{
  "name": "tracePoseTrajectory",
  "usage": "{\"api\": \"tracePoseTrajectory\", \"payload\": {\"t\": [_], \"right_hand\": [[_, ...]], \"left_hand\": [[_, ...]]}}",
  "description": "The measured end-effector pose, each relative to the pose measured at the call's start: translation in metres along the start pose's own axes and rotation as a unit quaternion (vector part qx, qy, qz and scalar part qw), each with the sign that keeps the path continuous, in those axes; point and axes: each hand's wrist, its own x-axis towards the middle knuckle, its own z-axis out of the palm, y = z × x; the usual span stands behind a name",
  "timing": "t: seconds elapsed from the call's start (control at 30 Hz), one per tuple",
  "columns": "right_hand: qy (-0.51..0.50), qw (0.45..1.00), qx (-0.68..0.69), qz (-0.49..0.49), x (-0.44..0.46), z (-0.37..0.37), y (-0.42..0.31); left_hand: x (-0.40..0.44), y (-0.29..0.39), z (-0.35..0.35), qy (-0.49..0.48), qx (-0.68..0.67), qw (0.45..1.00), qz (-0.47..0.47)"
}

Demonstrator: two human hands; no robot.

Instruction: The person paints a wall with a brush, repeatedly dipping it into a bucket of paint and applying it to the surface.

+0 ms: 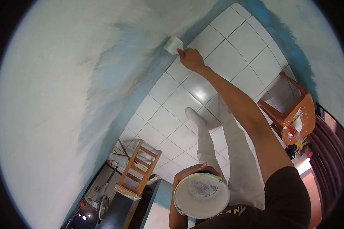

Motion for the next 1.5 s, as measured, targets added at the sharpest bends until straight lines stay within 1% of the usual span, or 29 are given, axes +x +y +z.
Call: {"api": "tracePoseTrajectory", "payload": {"t": [0.03, 0.17, 0.2, 0.23, 0.27, 0.37, 0.43, 0.5, 0.57, 0.6, 0.67, 0.7, 0.73, 0.77, 0.8, 0.83, 0.87, 0.9, 0.93, 0.97, 1.0, 1.07, 1.17, 1.23, 1.3, 1.33, 1.4, 1.47, 1.5], "right_hand": [[0.045, 0.997, 0.023, -0.064, -0.011, -0.022, -0.031], [0.055, 0.974, 0.14, -0.172, -0.075, -0.121, -0.131], [0.054, 0.974, 0.135, -0.171, -0.085, -0.142, -0.148], [0.05, 0.962, 0.162, -0.215, -0.092, -0.159, -0.161], [0.046, 0.947, 0.19, -0.256, -0.097, -0.167, -0.167], [0.074, 0.94, 0.195, -0.272, -0.069, -0.141, -0.15], [0.048, 0.95, 0.219, -0.218, -0.037, -0.094, -0.114], [0.006, 0.982, 0.125, -0.143, -0.008, -0.042, -0.057], [-0.08, 0.996, 0.046, -0.02, -0.009, -0.029, -0.029], [-0.085, 0.995, 0.05, -0.022, -0.006, -0.015, -0.009], [-0.078, 0.995, -0.041, 0.045, -0.003, -0.005, 0.013], [-0.024, 0.999, -0.035, 0.025, -0.009, -0.006, 0.008], [-0.022, 0.999, -0.035, 0.027, -0.007, -0.007, 0.0], [-0.01, 1.0, -0.009, -0.025, -0.006, -0.02, -0.026], [-0.001, 0.997, 0.015, -0.075, -0.011, -0.037, -0.052], [-0.004, 0.995, 0.052, -0.084, -0.027, -0.061, -0.081], [-0.007, 0.991, 0.089, -0.095, -0.049, -0.086, -0.108], [-0.006, 0.992, 0.088, -0.095, -0.066, -0.105, -0.124], [0.014, 0.98, 0.138, -0.142, -0.082, -0.119, -0.139], [0.033, 0.963, 0.188, -0.188, -0.09, -0.125, -0.147], [0.034, 0.963, 0.191, -0.188, -0.092, -0.123, -0.151], [0.045, 0.934, 0.274, -0.225, -0.096, -0.113, -0.156], [0.089, 0.928, 0.255, -0.255, -0.053, -0.043, -0.114], [0.015, 0.969, 0.165, -0.183, -0.025, -0.009, -0.06], [0.01, 0.99, 0.072, -0.118, -0.014, 0.029, -0.015], [0.011, 0.99, 0.074, -0.118, -0.013, 0.04, 0.0], [-0.051, 0.998, -0.038, 0.02, -0.019, 0.041, 0.013], [-0.034, 0.998, -0.044, 0.031, -0.027, 0.034, 0.002], [-0.019, 1.0, 0.006, -0.02, -0.032, 0.02, -0.024]], "left_hand": [[-0.003, 0.0, -0.002, 0.003, 0.029, 0.999, -0.016], [-0.017, 0.016, -0.002, -0.01, 0.005, 0.999, -0.041], [-0.019, 0.02, 0.0, -0.014, -0.006, 0.999, -0.049], [-0.021, 0.021, 0.003, -0.017, -0.018, 0.998, -0.058], [-0.023, 0.022, 0.007, -0.019, -0.021, 0.998, -0.061], [-0.024, 0.027, 0.012, 0.01, -0.013, 0.999, -0.048], [-0.02, 0.024, 0.01, -0.031, -0.036, 0.999, 0.028], [-0.017, 0.023, 0.013, -0.028, -0.026, 0.998, 0.039], [-0.016, 0.022, 0.015, -0.025, -0.007, 0.998, 0.057], [-0.016, 0.02, 0.017, -0.022, 0.002, 0.998, 0.065], [-0.017, 0.021, 0.018, -0.019, 0.013, 0.997, 0.071], [-0.015, 0.025, 0.016, -0.055, 0.021, 0.997, 0.051], [-0.013, 0.028, 0.015, -0.091, 0.03, 0.995, 0.032], [-0.009, 0.032, 0.011, -0.093, 0.031, 0.995, 0.031], [-0.007, 0.034, 0.007, -0.131, -0.002, 0.991, -0.033], [-0.006, 0.033, 0.004, -0.169, -0.035, 0.98, -0.096], [-0.007, 0.027, 0.002, -0.17, -0.036, 0.98, -0.098], [-0.008, 0.021, 0.001, -0.141, 0.001, 0.988, -0.063], [-0.009, 0.017, -0.001, -0.11, 0.039, 0.993, -0.029], [-0.009, 0.019, -0.001, -0.109, 0.04, 0.993, -0.028], [-0.01, 0.023, 0.0, -0.104, 0.038, 0.993, -0.041], [-0.009, 0.026, -0.004, -0.094, 0.042, 0.993, -0.058], [-0.008, 0.021, -0.014, -0.09, 0.035, 0.995, -0.036], [-0.009, 0.014, -0.021, -0.058, 0.022, 0.997, 0.056], [-0.009, 0.007, -0.033, -0.071, 0.014, 0.995, 0.071], [-0.01, 0.004, -0.039, -0.09, 0.003, 0.992, 0.087], [-0.015, -0.003, -0.046, -0.081, 0.013, 0.993, 0.09], [-0.02, -0.007, -0.051, -0.068, 0.037, 0.992, 0.102], [-0.021, -0.007, -0.052, -0.061, 0.049, 0.991, 0.11]]}}
